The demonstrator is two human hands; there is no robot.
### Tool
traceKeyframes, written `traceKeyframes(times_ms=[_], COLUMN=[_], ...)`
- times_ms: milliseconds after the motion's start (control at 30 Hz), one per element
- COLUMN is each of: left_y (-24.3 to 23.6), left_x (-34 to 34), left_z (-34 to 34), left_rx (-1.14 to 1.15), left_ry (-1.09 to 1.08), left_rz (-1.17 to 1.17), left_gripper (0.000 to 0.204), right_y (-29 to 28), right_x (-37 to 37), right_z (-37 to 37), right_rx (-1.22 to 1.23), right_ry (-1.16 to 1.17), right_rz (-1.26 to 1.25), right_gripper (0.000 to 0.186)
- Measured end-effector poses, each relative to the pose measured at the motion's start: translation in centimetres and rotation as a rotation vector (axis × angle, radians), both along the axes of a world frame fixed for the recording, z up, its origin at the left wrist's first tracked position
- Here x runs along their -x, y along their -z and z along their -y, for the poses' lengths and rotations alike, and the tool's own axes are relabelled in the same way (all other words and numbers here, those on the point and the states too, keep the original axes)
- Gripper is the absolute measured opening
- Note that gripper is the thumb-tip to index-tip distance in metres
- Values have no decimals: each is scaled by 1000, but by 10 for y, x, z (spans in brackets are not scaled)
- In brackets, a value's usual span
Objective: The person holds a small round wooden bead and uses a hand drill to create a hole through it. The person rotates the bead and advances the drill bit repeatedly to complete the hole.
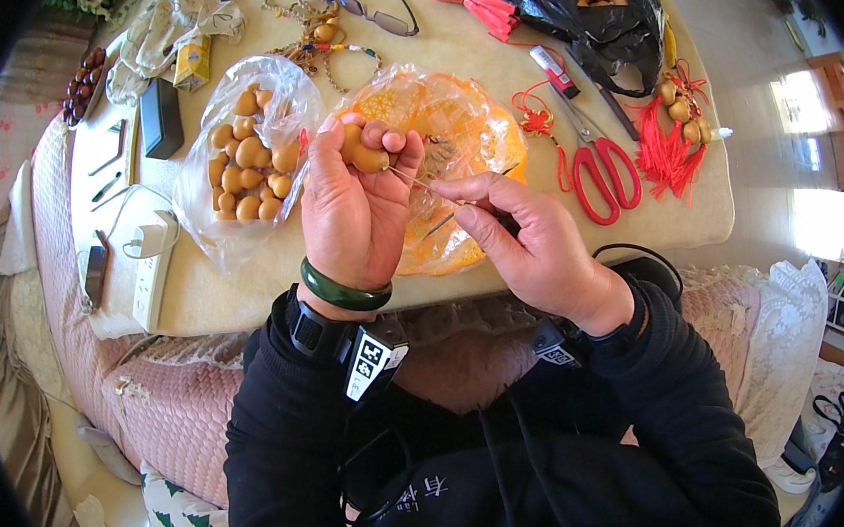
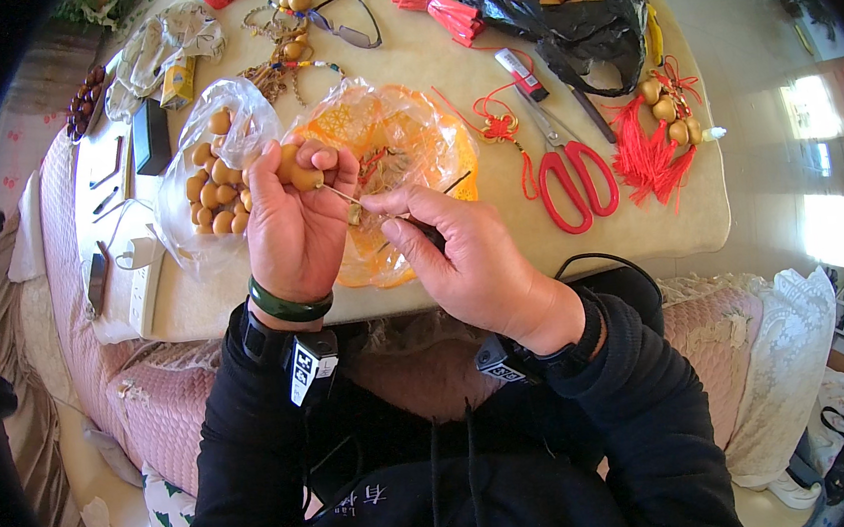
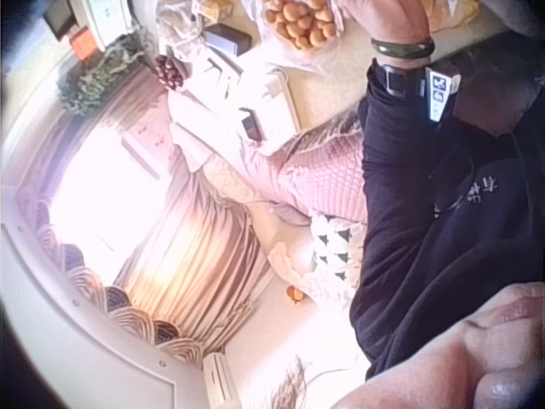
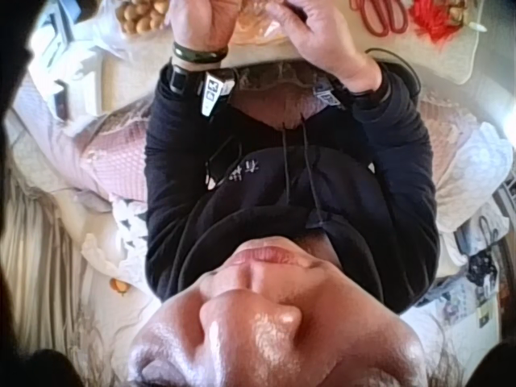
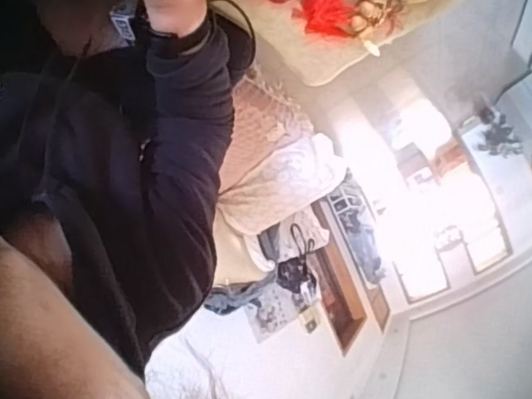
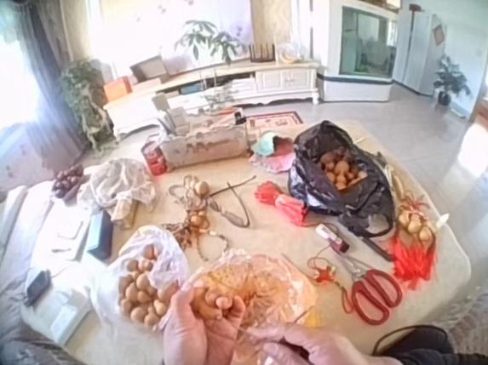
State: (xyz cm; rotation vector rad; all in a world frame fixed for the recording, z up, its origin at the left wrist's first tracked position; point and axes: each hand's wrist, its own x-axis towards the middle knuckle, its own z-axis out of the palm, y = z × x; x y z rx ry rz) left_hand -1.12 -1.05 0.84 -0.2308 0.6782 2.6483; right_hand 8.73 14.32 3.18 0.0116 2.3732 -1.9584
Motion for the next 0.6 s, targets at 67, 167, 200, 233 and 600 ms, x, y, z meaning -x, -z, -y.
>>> traceKeyframes(times_ms=[67,167,200,233,600], left_y=[-1,-2,-2,-3,-6], left_x=[0,-1,-2,-3,-17], left_z=[0,-2,-2,-3,-10], left_rx=[7,20,26,27,15], left_ry=[-2,1,5,14,-9], left_rz=[-4,-20,-24,-29,-102], left_gripper=[18,18,18,17,16], right_y=[0,1,1,1,4], right_x=[0,0,0,0,-2], right_z=[0,1,1,1,8], right_rx=[-22,-26,-16,-14,86], right_ry=[4,8,8,11,17], right_rz=[-1,-21,-37,-31,-44], right_gripper=[25,25,25,25,24])
